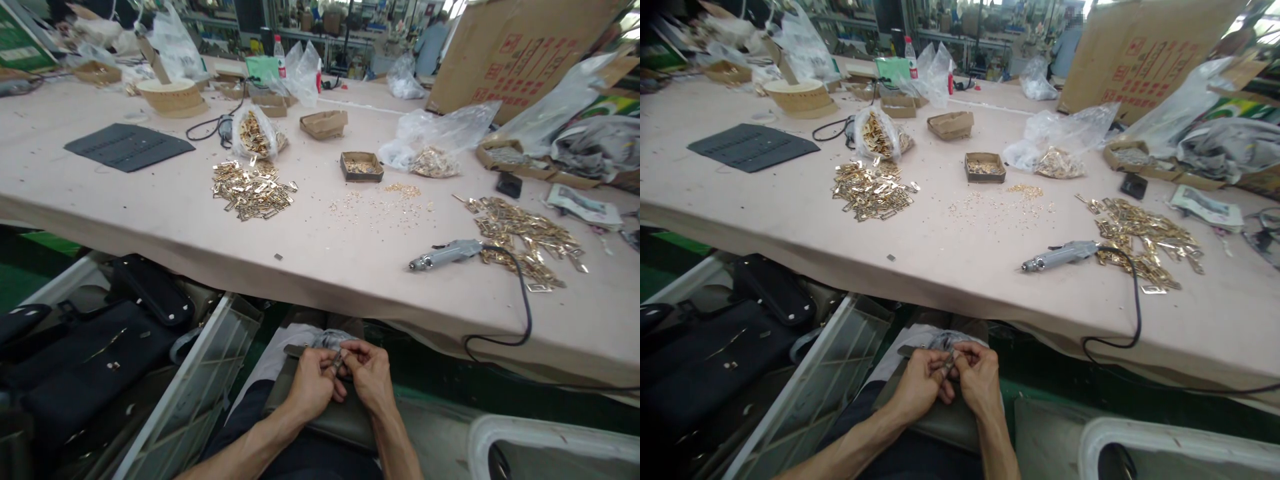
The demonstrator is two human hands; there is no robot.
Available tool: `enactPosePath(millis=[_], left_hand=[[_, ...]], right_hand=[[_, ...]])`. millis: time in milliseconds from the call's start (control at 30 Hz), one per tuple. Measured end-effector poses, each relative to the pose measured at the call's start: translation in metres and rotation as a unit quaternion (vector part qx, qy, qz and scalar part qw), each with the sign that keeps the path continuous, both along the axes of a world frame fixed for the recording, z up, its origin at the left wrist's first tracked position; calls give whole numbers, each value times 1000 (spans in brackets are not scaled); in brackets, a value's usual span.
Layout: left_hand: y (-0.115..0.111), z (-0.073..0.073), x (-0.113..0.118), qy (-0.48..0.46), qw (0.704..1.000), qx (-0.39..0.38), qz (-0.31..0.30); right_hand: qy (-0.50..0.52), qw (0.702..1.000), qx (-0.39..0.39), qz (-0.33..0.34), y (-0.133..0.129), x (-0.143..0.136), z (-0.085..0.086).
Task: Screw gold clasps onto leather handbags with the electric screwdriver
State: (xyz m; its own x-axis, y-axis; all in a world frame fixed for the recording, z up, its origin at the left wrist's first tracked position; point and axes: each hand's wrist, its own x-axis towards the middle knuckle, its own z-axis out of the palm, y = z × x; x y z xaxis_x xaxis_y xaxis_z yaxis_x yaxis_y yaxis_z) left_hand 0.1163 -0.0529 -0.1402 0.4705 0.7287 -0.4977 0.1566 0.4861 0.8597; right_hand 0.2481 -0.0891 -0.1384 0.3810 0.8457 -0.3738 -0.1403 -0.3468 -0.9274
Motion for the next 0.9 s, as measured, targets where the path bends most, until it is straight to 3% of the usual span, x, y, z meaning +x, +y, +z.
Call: enactPosePath(millis=[100,233,400,600,733,900], left_hand=[[9,2,-3,-12,999,4,-30],[22,22,-10,22,996,45,-79],[30,40,-26,98,989,90,-64],[31,18,-35,91,995,33,-22],[30,7,-33,72,997,24,-17],[32,4,-28,55,998,4,2]], right_hand=[[-10,999,32,10,-1,4,0],[-47,994,86,38,3,5,5],[-57,993,78,74,22,-5,14],[-22,992,48,114,38,-20,12],[-21,996,28,87,40,-22,5],[-35,999,6,36,40,-19,-2]])
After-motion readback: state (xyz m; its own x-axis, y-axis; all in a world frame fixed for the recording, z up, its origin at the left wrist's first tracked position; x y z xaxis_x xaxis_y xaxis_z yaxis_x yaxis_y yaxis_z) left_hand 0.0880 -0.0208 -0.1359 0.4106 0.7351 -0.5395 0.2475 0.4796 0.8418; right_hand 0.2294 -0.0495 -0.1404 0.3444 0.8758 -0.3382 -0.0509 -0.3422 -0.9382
